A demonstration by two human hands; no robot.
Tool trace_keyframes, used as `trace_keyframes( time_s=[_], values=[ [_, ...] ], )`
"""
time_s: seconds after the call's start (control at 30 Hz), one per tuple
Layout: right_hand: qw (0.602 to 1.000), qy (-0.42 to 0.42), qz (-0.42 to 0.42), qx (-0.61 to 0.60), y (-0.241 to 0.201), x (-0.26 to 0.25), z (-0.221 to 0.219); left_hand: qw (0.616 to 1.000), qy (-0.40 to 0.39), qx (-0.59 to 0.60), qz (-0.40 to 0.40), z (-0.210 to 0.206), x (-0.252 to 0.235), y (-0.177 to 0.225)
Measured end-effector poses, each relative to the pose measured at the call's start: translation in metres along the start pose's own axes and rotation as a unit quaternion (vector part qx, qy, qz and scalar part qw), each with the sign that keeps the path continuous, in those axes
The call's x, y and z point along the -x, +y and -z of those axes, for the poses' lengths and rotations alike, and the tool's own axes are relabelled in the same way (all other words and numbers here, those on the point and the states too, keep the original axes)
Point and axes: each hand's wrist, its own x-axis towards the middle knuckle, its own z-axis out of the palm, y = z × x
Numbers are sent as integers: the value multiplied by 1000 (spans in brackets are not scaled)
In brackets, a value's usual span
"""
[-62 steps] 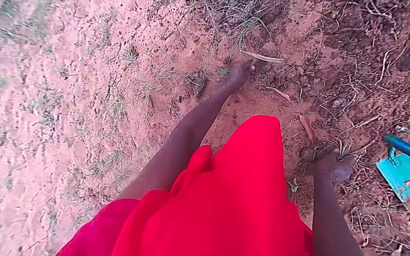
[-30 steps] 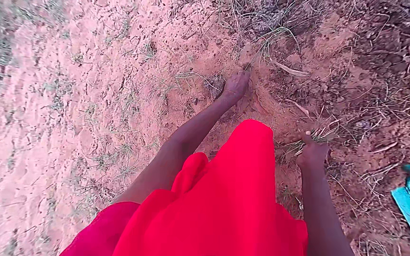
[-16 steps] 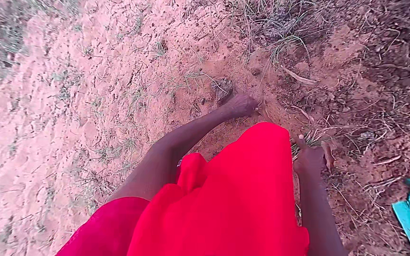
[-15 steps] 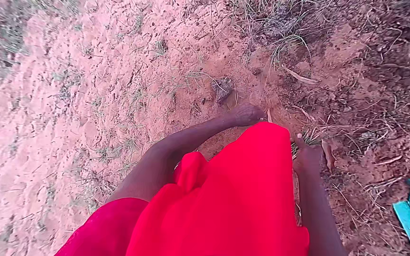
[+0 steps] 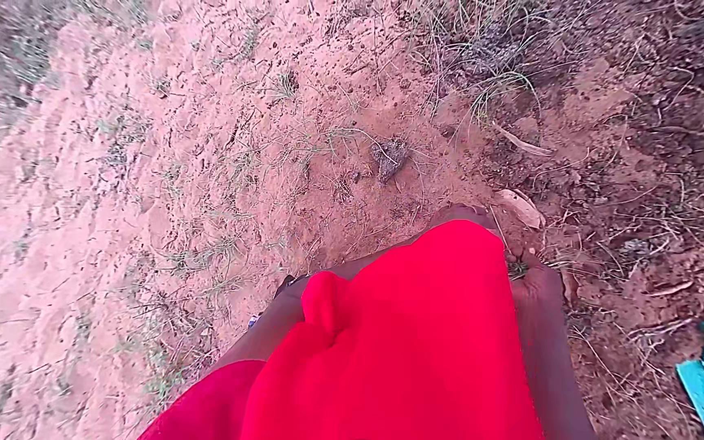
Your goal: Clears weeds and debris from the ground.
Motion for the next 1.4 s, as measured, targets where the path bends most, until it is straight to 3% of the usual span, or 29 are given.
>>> trace_keyframes(
  time_s=[0.07, 0.17, 0.3, 0.43, 0.53, 0.63, 0.7, 0.87, 0.9, 1.03, 1.13, 1.23, 1.3, 1.4],
  values=[
    [1000, 21, 18, -6, -3, -15, 9, 979, 150, -72, 119, 44, 0, -29],
    [996, 59, 71, -17, -22, -20, 19, 932, 141, -188, 277, 89, -11, -89],
    [970, 131, 195, -61, -60, -25, 40, 920, 87, -204, 322, 95, -10, -115],
    [944, 159, 276, -81, -94, -26, 69, 916, 114, -200, 328, 89, 5, -106],
    [948, 175, 258, -69, -93, -29, 90, 942, 128, -120, 285, 83, 19, -73],
    [957, 188, 219, -14, -74, -32, 93, 973, 131, 63, 179, 73, 2, -39],
    [964, 190, 187, 18, -57, -36, 92, 975, 140, 139, 107, 65, -29, -9],
    [972, 152, 171, 60, -37, -35, 79, 954, 272, 110, -68, 46, -158, 58],
    [972, 144, 174, 70, -36, -34, 78, 957, 270, 76, -77, 43, -186, 67],
    [968, 142, 175, 108, -41, -29, 80, 990, 127, -53, 20, 21, -258, 85],
    [966, 162, 175, 99, -40, -37, 92, 988, 154, -8, 8, 5, -263, 84],
    [969, 156, 168, 96, -38, -49, 103, 978, 205, 31, -34, 19, -265, 83],
    [968, 160, 160, 103, -37, -54, 106, 982, 173, -24, -70, 29, -271, 83],
    [971, 155, 157, 92, -40, -63, 102, 987, 98, -112, -54, 39, -273, 92]
  ],
)
